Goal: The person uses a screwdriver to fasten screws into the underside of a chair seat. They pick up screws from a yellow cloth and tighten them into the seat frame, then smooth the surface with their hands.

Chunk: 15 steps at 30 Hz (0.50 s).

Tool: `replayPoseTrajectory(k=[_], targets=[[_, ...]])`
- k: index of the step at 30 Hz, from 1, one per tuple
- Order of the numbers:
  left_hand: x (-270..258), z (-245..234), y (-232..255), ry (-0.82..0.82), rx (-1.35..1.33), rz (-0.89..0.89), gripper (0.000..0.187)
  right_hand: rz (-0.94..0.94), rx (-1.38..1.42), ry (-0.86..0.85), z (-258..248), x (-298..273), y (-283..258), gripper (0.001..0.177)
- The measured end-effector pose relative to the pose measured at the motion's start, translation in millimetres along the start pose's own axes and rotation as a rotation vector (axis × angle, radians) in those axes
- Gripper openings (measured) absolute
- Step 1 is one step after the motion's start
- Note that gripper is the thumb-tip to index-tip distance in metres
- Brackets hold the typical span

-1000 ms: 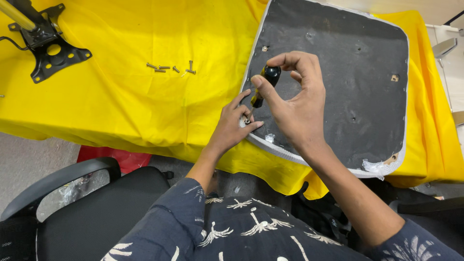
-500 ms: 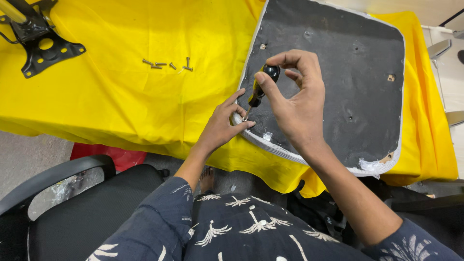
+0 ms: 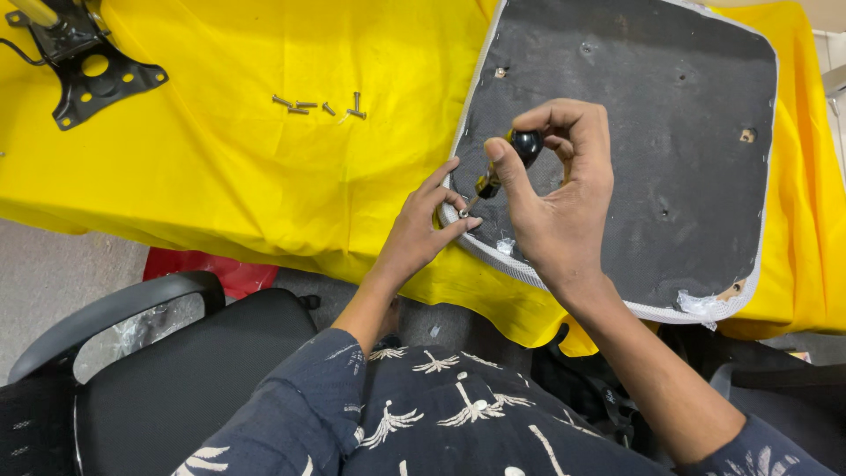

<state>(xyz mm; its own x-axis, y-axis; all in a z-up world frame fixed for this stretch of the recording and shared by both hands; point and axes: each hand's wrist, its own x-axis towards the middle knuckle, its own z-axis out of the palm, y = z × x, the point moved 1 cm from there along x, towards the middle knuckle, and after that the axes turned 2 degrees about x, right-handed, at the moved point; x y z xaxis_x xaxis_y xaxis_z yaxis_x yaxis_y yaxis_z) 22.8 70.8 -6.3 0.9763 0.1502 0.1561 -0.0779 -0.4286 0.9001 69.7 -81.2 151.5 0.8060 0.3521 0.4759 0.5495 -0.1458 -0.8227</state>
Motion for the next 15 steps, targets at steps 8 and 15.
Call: replayPoseTrajectory(k=[8,15], targets=[[1,-3,6,-0.004,0.015,-0.036,0.029,0.031,0.059,-0.074,0,3,-21,0.023],[-1,3,-1,0.031,0.007,0.015,0.028,0.055,-0.101,-0.033,-1,3,-13,0.014]])
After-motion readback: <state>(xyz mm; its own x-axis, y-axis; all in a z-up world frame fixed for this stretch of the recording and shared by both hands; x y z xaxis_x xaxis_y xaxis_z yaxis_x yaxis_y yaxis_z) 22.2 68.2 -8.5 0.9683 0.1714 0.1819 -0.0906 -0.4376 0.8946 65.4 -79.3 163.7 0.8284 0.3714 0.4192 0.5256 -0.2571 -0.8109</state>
